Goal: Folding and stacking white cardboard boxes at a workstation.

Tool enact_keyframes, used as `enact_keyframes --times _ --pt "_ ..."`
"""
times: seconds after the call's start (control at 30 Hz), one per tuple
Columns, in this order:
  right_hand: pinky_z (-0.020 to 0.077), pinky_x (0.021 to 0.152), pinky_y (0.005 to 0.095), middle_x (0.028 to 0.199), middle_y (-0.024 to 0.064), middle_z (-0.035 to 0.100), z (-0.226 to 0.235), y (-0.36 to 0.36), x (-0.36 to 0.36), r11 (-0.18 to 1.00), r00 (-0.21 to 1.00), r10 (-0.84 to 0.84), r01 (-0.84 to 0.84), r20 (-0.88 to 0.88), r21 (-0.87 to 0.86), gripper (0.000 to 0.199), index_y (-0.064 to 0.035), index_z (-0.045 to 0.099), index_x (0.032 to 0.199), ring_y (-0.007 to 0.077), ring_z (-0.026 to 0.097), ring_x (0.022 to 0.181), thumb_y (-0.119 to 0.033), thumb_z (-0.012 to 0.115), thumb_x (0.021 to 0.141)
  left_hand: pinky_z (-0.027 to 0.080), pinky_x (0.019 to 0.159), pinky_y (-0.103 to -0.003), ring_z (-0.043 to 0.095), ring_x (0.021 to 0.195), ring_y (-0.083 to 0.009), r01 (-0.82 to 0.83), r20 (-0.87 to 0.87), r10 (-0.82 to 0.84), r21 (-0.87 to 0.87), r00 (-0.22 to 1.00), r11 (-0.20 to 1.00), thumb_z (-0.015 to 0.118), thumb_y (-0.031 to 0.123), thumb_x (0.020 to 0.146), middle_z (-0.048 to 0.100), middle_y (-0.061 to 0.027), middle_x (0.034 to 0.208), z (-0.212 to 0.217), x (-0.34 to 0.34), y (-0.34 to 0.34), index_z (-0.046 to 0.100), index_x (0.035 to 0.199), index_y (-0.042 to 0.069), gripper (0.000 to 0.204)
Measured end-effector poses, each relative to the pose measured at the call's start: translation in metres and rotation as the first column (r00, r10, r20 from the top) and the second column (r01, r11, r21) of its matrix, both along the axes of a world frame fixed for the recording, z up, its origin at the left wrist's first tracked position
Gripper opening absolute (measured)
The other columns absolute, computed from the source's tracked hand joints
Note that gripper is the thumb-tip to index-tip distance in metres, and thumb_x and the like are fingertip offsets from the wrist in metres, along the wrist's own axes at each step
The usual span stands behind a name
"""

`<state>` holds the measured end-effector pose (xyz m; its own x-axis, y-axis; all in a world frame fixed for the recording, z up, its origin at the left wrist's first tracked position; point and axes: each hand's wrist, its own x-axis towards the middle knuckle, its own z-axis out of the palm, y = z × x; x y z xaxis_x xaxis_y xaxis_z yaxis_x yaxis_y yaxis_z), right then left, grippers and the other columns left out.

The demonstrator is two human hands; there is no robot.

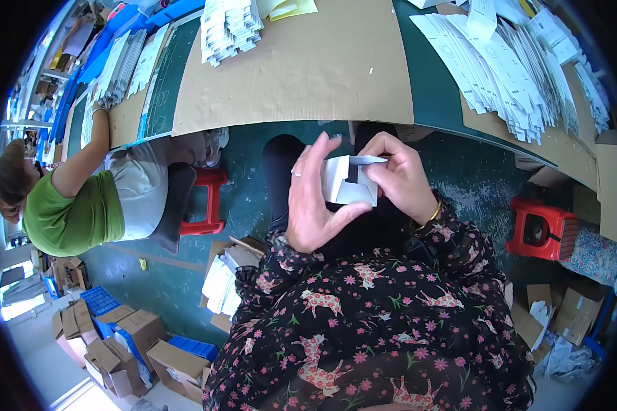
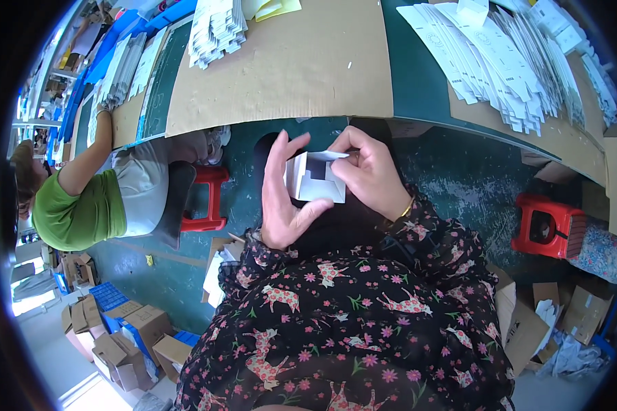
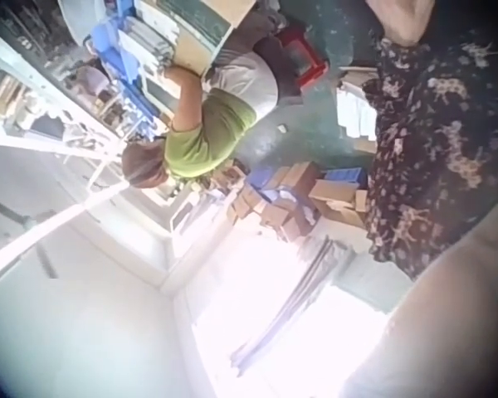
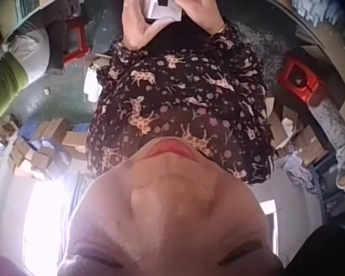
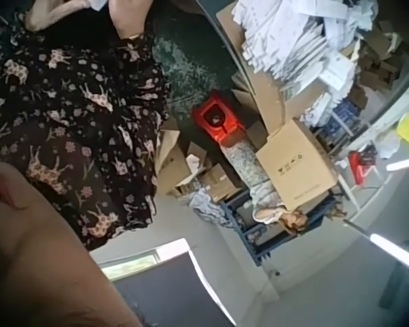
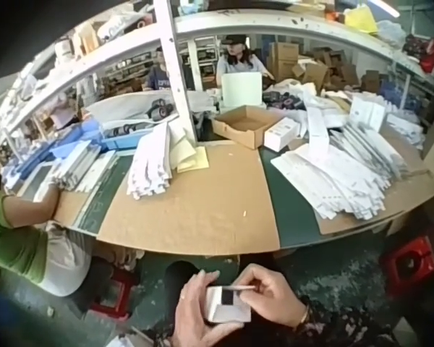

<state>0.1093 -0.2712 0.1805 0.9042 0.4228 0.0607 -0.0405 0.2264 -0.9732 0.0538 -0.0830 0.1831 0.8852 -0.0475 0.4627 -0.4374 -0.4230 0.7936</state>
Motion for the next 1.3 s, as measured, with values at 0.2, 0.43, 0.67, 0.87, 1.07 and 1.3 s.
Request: enact_keyframes --times 0.2,0.43,0.67,0.87,1.07,1.3 --pt "0.0445 0.066 0.0195 0.086 -0.0034 0.061 0.006 0.004 -0.001 0.996 0.998 -0.029 0.024 -0.062 -0.081 0.013 -0.0026 0.062 0.104 0.0038 0.058 0.081 0.004 0.058 0.093 0.056 0.088 -0.045 0.066 0.103 -0.0392 0.076 0.062 -0.092 0.226 0.994 0.971 0.097 0.038 0.068 0.062 -0.0187 0.12 -0.003 -0.009 0.013 0.056 0.147 0.006 0.094" --pt "0.0492 0.078 0.0235 0.101 0.0021 0.064 0.021 0.019 -0.009 0.999 0.997 -0.038 0.037 -0.065 -0.019 0.018 0.0013 0.067 0.114 0.0071 0.06 0.091 0.003 0.058 0.099 0.057 0.075 -0.044 0.067 0.088 -0.0375 0.076 0.041 -0.091 0.281 0.995 0.957 0.097 0.037 0.069 0.061 -0.0165 0.109 0.009 -0.007 0.022 0.06 0.131 0.007 0.077" --pt "0.0528 0.083 0.0259 0.116 0.007 0.066 0.023 -0.006 0.0 0.979 0.936 0.123 -0.06 0.33 -0.195 0.026 -0.0012 0.074 0.128 0.0123 0.064 0.095 -0.003 0.063 0.104 0.057 0.07 -0.042 0.067 0.084 -0.0359 0.139 0.068 -0.152 0.167 0.986 0.976 0.097 0.034 0.073 0.061 -0.0162 0.104 0.006 0.006 0.025 0.054 0.119 0.006 0.069" --pt "0.0539 0.078 0.0249 0.114 0.006 0.068 -0.001 -0.002 -0.003 0.969 0.944 0.165 -0.101 0.285 -0.225 0.028 -0.0016 0.075 0.124 0.0112 0.066 0.094 -0.015 0.077 0.099 0.06 0.075 -0.038 0.072 0.083 -0.0333 0.259 0.085 -0.255 -0.042 0.963 0.965 0.102 0.027 0.07 0.064 -0.0213 0.104 -0.011 -0.004 0.027 0.048 0.125 0.002 0.081" --pt "0.0502 0.07 0.0249 0.113 0.006 0.066 0.01 -0.019 -0.01 0.936 0.934 0.28 -0.317 -0.222 -0.152 0.033 -0.0032 0.067 0.117 0.0069 0.061 0.085 -0.016 0.085 0.092 0.061 0.077 -0.041 0.073 0.09 -0.0352 0.225 -0.089 -0.208 0.308 0.974 0.924 0.105 0.036 0.06 0.067 -0.0232 0.107 0.006 -0.004 0.026 0.05 0.136 -0.002 0.101" --pt "0.0527 0.072 0.0318 0.108 0.0099 0.064 0.001 -0.014 -0.015 0.922 0.974 0.186 -0.127 0.129 -0.365 0.031 -0.0013 0.066 0.112 0.016 0.064 0.085 -0.016 0.083 0.091 0.061 0.08 -0.043 0.072 0.093 -0.0379 0.19 -0.052 -0.188 0.455 0.981 0.87 0.103 0.04 0.061 0.068 -0.0209 0.109 0.009 -0.004 0.018 0.05 0.138 -0.002 0.102"
